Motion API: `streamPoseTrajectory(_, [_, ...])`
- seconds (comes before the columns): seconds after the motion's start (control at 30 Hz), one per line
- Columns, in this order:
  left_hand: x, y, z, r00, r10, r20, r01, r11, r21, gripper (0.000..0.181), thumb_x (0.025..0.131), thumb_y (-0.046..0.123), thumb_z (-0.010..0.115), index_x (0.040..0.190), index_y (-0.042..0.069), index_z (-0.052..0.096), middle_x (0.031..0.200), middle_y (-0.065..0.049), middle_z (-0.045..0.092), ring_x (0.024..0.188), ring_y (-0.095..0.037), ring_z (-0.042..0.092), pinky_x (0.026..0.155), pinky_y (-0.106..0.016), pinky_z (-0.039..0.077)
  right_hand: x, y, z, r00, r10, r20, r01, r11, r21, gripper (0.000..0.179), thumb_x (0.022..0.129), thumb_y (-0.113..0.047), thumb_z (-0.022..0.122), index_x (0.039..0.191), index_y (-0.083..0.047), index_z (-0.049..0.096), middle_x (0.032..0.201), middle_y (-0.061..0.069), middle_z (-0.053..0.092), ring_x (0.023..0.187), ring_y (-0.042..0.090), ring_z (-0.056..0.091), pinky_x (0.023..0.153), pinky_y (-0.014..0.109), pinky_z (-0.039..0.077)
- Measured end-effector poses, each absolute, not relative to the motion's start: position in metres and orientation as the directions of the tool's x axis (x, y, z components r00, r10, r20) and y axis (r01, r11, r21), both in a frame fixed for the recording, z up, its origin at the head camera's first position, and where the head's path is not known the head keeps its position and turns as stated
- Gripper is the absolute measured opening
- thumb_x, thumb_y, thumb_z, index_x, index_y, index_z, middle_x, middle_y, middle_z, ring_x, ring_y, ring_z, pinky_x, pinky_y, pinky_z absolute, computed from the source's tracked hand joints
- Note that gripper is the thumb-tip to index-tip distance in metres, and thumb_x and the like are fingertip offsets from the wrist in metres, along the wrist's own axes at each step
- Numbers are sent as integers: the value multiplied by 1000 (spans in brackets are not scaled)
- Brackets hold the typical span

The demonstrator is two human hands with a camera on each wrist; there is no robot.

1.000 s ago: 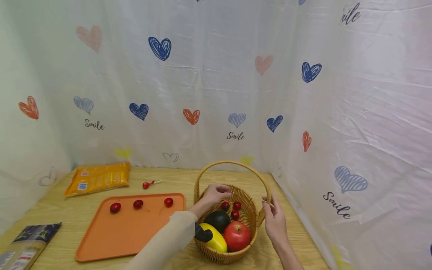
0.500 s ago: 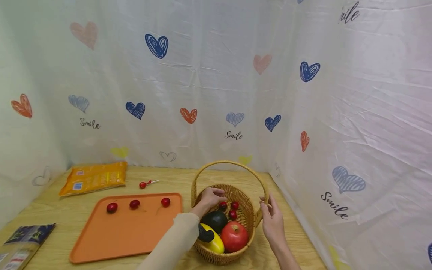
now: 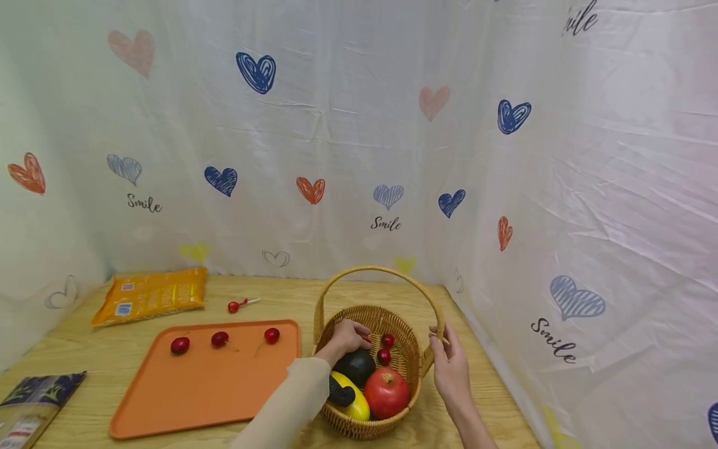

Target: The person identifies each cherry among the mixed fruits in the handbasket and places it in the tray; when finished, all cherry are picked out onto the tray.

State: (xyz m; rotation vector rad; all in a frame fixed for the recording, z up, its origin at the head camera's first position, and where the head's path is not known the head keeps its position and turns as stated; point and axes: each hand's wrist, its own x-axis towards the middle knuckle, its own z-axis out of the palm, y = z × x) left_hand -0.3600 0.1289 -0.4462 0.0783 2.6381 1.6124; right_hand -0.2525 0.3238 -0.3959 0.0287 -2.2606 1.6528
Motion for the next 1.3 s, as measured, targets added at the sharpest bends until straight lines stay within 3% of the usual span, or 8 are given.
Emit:
streamPoseTrajectory(0.2, [-360,124,-449,-998,58,2,27,429,903,23,70,0,82,91,5,76,83,-3,68,88,-22,61,75,-32,52,-253,319,-394,-947,169,272,-202,344,-917,48,103,-26,40,148,-13,29,130,9,45,111,-2,47,82,21,47])
streamPoseTrajectory(0.43, [-358,119,-431,-991,117,70,103,306,947,25,76,-1,76,101,2,72,90,-4,68,85,-18,63,70,-29,53,-252,321,-394,-952,175,253,-181,343,-922,49,102,-29,40,148,-14,29,126,3,45,110,-4,46,81,20,48])
streamPoseTrajectory(0.73, [-342,107,-407,-945,305,121,197,231,953,29,82,8,74,110,5,70,97,-1,69,89,-15,63,76,-30,52,-250,326,-395,-950,186,253,-171,369,-913,48,102,-30,40,145,-11,31,125,0,45,106,-10,47,77,19,47])
streamPoseTrajectory(0.83, [-333,103,-401,-931,343,127,211,222,952,28,82,11,75,109,8,71,97,2,68,90,-13,62,78,-31,52,-249,327,-395,-951,186,247,-166,367,-915,50,102,-31,39,146,-11,29,129,5,44,105,-13,46,76,17,47])
streamPoseTrajectory(1.07, [-312,90,-392,-904,409,122,193,136,972,26,81,12,75,107,12,72,99,4,68,91,-10,61,80,-30,52,-249,327,-396,-946,204,252,-168,357,-919,51,101,-31,42,147,-12,30,117,-13,47,104,-12,47,75,17,48])
streamPoseTrajectory(1.3, [-292,71,-386,-895,425,133,188,91,978,26,82,13,75,107,13,72,100,4,67,94,-11,59,86,-33,49,-250,322,-395,-945,183,271,-190,368,-910,50,102,-30,41,146,-9,30,118,-10,47,104,-12,47,74,16,47])
